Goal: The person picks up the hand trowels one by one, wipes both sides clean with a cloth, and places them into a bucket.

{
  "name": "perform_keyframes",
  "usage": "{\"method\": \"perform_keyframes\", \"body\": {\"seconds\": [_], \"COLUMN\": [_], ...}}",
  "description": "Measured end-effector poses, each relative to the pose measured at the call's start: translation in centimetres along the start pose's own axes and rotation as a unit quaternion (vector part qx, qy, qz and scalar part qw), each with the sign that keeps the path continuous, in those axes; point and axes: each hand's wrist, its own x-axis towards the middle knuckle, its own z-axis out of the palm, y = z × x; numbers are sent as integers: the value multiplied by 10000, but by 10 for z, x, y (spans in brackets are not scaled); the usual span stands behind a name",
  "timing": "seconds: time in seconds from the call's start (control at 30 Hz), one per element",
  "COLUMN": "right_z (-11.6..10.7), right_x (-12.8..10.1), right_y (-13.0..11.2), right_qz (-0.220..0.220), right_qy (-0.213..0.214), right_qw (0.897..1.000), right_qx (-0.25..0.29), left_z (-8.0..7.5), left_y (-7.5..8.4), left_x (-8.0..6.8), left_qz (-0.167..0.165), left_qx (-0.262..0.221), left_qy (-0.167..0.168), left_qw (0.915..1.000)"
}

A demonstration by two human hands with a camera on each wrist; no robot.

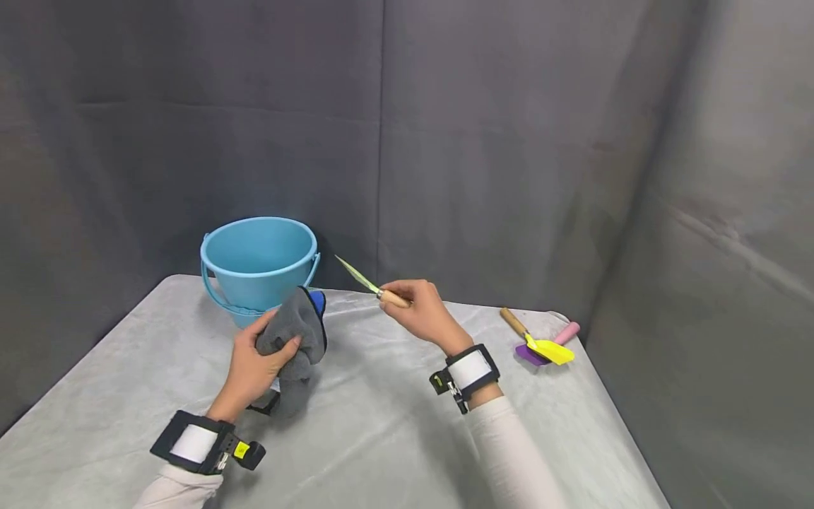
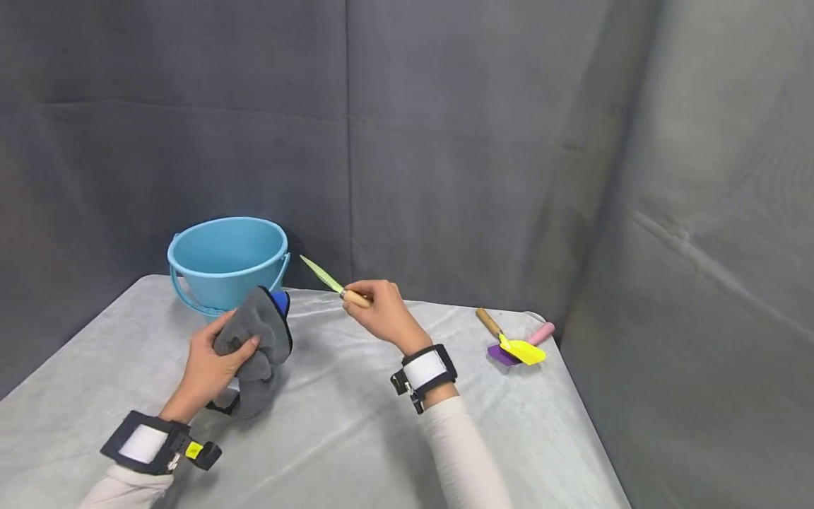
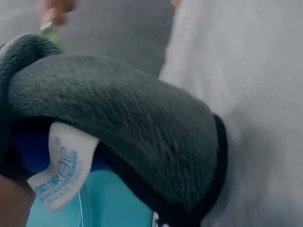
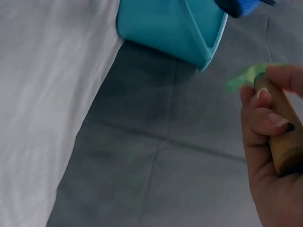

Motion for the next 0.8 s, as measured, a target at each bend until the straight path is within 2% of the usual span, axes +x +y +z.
{"method": "perform_keyframes", "body": {"seconds": [0.13, 0.27, 0.33, 0.47, 0.57, 0.8], "right_z": [3, 8, 12, 22, 31, 66], "right_x": [31, 60, 73, 98, 115, 139], "right_y": [-9, -20, -25, -33, -39, -58], "right_qz": [-283, -398, -403, -382, -367, -45], "right_qy": [-34, -95, -118, -223, -270, -184], "right_qw": [9990, 9983, 9987, 9990, 9989, 9988], "right_qx": [-332, -407, -304, -75, -65, -443], "left_z": [-5, -9, -10, -9, -6, -2], "left_y": [-7, -11, -14, -15, -15, -12], "left_x": [-13, -23, -29, -40, -46, -53], "left_qz": [370, 710, 681, 378, 251, 144], "left_qx": [431, 1002, 1266, 1642, 1833, 2096], "left_qy": [-713, -1257, -1541, -2092, -2257, -2414], "left_qw": [9958, 9844, 9775, 9633, 9565, 9474]}}
